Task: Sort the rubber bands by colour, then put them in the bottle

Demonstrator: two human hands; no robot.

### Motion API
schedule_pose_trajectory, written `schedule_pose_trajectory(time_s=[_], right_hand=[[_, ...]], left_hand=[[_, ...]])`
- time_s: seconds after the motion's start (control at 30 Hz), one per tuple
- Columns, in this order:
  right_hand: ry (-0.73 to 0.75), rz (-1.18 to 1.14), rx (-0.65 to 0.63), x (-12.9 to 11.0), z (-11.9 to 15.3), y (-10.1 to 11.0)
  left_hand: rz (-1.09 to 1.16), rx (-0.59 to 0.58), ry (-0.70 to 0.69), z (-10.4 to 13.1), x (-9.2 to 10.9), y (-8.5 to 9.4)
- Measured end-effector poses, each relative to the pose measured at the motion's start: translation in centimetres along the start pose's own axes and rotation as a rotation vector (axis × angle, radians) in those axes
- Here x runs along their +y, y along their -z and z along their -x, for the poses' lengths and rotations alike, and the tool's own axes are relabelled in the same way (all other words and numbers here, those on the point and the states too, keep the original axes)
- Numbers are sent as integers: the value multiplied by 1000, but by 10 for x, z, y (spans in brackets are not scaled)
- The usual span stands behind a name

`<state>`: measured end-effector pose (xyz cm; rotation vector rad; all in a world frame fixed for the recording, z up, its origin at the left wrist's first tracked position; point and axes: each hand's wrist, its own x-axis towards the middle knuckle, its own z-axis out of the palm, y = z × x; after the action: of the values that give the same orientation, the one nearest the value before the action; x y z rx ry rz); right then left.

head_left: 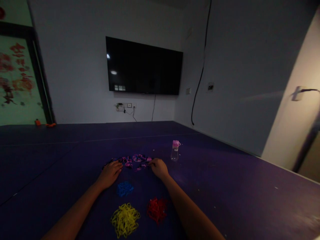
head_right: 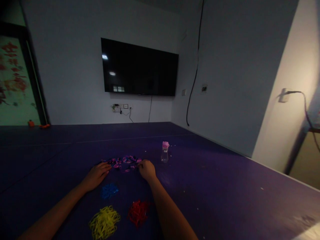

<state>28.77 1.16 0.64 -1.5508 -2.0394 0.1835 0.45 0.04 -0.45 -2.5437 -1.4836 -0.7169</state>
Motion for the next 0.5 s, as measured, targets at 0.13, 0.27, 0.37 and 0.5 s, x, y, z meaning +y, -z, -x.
schedule_pose_trajectory(time_s=[0.13,0.27,0.37,0.5], right_hand=[[6,-3,-9,1,-2,-2],[14,-13,-15,1,-2,-2],[7,-9,-4,1,-1,-2],[-4,-1,-8,2,-1,-2]], left_hand=[[-49,-21,-1,-1,2,2],[-105,-52,17,-1,0,1],[-118,-98,55,-1,-3,-3],[-98,-138,93,1,-5,-5]])
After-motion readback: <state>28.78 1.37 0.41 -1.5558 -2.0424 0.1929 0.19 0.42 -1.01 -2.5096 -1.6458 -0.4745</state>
